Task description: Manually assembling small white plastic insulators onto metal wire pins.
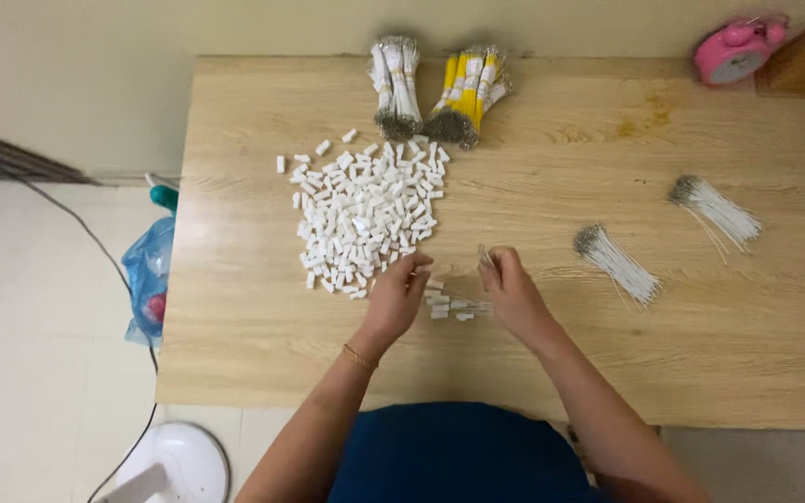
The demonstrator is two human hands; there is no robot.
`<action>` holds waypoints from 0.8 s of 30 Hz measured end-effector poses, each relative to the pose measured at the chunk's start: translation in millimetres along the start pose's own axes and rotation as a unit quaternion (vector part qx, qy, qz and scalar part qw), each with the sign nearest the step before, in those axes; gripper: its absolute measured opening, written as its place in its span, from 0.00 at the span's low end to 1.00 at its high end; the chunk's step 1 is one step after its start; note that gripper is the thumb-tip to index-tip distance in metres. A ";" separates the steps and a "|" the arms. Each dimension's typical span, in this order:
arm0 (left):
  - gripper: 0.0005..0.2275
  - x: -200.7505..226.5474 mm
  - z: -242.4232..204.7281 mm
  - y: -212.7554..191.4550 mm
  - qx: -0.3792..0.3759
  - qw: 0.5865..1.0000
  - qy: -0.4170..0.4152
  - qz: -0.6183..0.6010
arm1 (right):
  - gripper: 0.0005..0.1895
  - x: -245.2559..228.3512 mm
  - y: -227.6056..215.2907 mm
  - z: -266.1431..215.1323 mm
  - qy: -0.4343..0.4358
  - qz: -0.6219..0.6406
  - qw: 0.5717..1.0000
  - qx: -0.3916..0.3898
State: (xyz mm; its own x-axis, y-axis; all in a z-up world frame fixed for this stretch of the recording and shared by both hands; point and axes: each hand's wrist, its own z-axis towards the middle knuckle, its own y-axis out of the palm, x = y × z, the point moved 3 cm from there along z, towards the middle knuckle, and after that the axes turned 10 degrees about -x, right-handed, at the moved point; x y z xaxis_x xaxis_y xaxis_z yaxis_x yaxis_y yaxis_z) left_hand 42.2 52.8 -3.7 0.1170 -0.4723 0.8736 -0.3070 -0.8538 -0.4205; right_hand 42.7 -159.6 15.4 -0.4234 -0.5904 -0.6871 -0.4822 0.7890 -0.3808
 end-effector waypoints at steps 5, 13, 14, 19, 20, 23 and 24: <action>0.11 12.0 -0.7 13.6 -0.032 0.958 -0.010 -0.285 | 0.12 0.9 -10.7 11.5 -0.156 0.115 0.981 -0.026; 0.08 38.1 -8.6 31.7 -0.005 0.910 -0.009 -0.416 | 0.09 -18.9 -36.7 -18.2 -0.181 0.094 0.979 -0.006; 0.07 38.0 -11.0 35.9 -0.004 0.907 0.004 -0.421 | 0.10 -17.2 -36.4 -23.1 -0.175 0.060 0.983 -0.003; 0.08 38.9 -22.2 39.9 0.008 0.899 0.004 -0.437 | 0.11 -38.0 -40.3 -47.7 -0.303 0.074 0.950 -0.004; 0.09 40.2 -23.6 38.2 0.005 0.892 0.019 -0.452 | 0.11 -42.7 -41.6 -52.6 -0.272 0.014 0.962 0.020; 0.10 39.4 -27.5 36.1 -0.010 0.886 0.046 -0.462 | 0.10 -52.0 -45.2 -67.1 -0.231 -0.076 0.968 0.057; 0.09 38.9 -26.4 31.1 -0.019 0.890 0.061 -0.451 | 0.09 -58.0 -45.7 -69.1 -0.229 -0.100 0.966 0.072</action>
State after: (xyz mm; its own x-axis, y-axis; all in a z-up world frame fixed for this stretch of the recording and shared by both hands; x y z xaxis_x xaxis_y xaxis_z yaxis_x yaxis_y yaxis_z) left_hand 12.3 13.7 23.7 0.2296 0.4300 0.8732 -0.1718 -0.8651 0.4712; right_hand 36.4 -173.2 115.5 0.0655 -0.6225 -0.7799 -0.3932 0.7022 -0.5936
